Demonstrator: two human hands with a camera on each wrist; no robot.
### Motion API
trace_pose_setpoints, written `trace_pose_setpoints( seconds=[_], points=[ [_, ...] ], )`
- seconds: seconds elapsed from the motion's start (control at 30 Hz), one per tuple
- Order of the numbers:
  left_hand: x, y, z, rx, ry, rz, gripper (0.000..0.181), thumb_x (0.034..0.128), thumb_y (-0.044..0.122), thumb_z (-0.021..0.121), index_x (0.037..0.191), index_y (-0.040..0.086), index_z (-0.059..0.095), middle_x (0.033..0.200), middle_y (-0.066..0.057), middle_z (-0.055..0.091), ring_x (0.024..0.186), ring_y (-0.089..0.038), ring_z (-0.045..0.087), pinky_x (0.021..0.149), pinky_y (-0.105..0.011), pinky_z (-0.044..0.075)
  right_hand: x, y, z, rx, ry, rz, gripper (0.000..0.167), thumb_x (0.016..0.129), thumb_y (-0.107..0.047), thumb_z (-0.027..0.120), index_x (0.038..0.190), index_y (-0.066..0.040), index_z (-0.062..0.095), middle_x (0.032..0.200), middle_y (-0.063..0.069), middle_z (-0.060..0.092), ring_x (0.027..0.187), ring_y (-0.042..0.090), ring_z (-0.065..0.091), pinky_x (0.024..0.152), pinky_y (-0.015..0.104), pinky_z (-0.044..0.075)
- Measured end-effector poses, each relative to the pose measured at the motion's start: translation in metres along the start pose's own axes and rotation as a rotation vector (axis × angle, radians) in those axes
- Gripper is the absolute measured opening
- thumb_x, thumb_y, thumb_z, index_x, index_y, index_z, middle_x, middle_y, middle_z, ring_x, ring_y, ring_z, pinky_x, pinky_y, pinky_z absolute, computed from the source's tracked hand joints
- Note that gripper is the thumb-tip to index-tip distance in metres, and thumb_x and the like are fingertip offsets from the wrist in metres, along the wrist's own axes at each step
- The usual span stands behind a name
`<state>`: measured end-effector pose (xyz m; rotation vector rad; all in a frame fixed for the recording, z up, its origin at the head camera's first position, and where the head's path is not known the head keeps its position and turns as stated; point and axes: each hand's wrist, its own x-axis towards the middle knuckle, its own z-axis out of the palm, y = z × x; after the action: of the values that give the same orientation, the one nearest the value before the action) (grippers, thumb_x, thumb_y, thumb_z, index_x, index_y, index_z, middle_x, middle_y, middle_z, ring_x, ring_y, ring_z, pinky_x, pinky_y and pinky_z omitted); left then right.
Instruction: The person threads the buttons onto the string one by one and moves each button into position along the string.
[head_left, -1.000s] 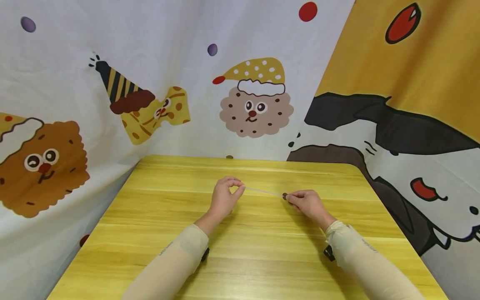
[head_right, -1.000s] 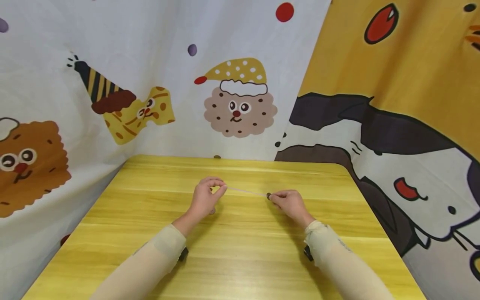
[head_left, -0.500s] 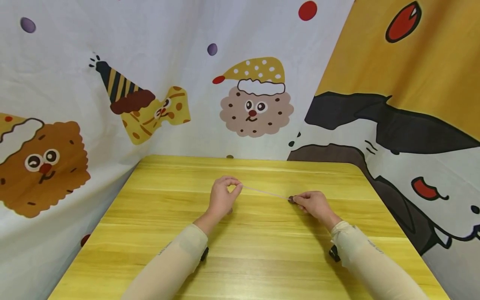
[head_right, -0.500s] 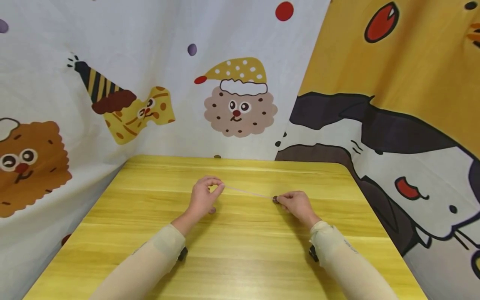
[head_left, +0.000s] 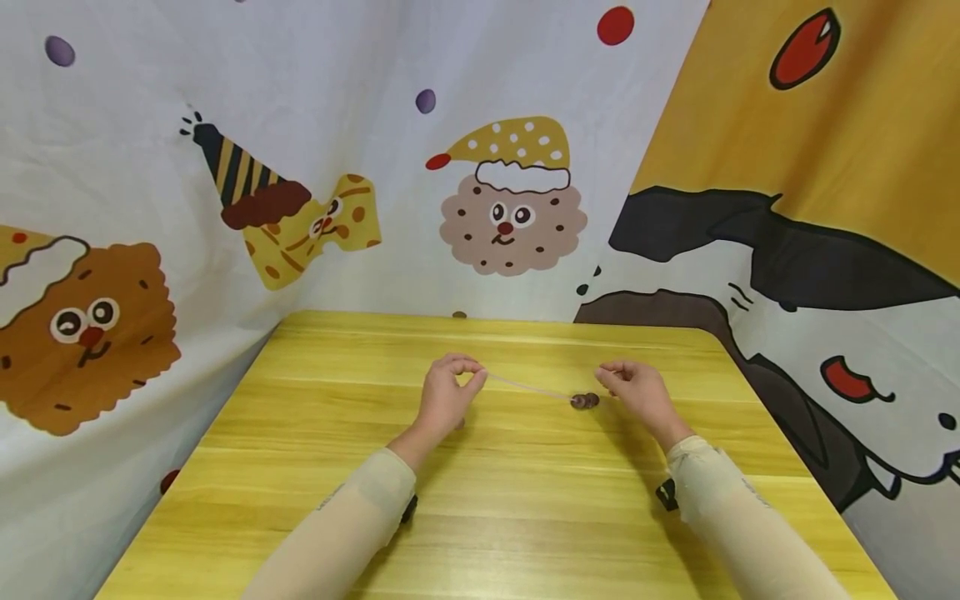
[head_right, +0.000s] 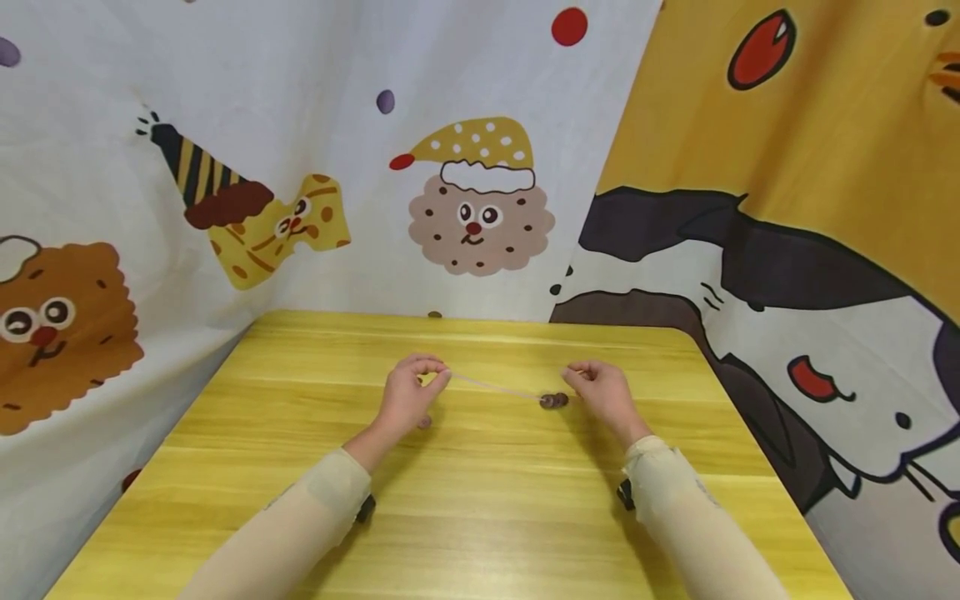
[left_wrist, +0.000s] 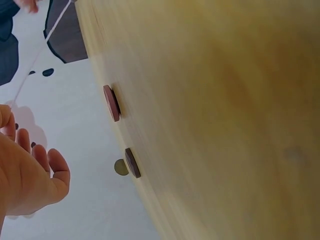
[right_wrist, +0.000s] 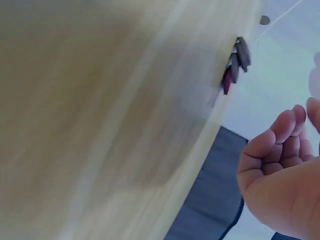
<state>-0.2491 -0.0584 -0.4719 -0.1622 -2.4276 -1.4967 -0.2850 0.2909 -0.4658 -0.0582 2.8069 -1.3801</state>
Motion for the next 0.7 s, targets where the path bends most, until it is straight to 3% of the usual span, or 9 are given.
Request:
trace_pose_setpoints(
  seconds=[0.13,0.23,0.4,0.57,0.7],
  points=[
    [0.000,0.000,0.001,-0.022,-0.003,-0.011,0.012,0.1004,0.026,0.078,0.099,0.015,0.083,0.127,-0.005,0.074,0.129,-0.032,0.063,0.110,-0.051,0.054,0.004,-0.016,0.017,0.011,0.024,-0.136,0.047,0.105,-0.045,0.069,0.137,-0.011,0.071,0.118,0.013,0.075,0.100,0.019,0.067,0.079,0.026,0.057],
    [-0.001,0.001,0.001,-0.034,-0.003,-0.011,0.013,0.1008,0.027,0.078,0.100,0.016,0.083,0.128,-0.005,0.073,0.127,-0.031,0.064,0.106,-0.050,0.056,0.007,-0.033,0.036,0.058,0.000,-0.222,0.042,0.105,-0.038,0.071,0.137,-0.012,0.070,0.118,0.012,0.076,0.097,0.017,0.067,0.078,0.024,0.057],
    [-0.002,0.000,0.001,-0.035,-0.011,-0.011,0.012,0.1012,0.026,0.077,0.100,0.016,0.083,0.128,-0.006,0.073,0.122,-0.029,0.065,0.103,-0.050,0.057,0.014,-0.059,0.072,0.128,-0.114,-0.333,0.039,0.103,-0.032,0.075,0.137,-0.015,0.070,0.128,0.011,0.076,0.112,0.022,0.071,0.093,0.030,0.057],
    [0.000,0.000,0.001,-0.035,-0.007,-0.010,0.011,0.1011,0.026,0.077,0.103,0.017,0.083,0.128,-0.006,0.073,0.122,-0.030,0.065,0.102,-0.052,0.058,0.018,-0.079,0.097,0.148,-0.232,-0.373,0.037,0.102,-0.030,0.076,0.137,-0.019,0.071,0.134,0.010,0.075,0.123,0.024,0.069,0.106,0.046,0.053],
    [0.001,0.000,0.001,-0.048,-0.007,-0.024,0.012,0.1008,0.027,0.078,0.105,0.018,0.084,0.131,-0.005,0.072,0.123,-0.031,0.064,0.100,-0.053,0.058,0.020,-0.085,0.109,0.148,-0.259,-0.362,0.033,0.100,-0.033,0.078,0.130,-0.019,0.074,0.125,0.003,0.078,0.119,0.020,0.070,0.108,0.048,0.051]
  ],
)
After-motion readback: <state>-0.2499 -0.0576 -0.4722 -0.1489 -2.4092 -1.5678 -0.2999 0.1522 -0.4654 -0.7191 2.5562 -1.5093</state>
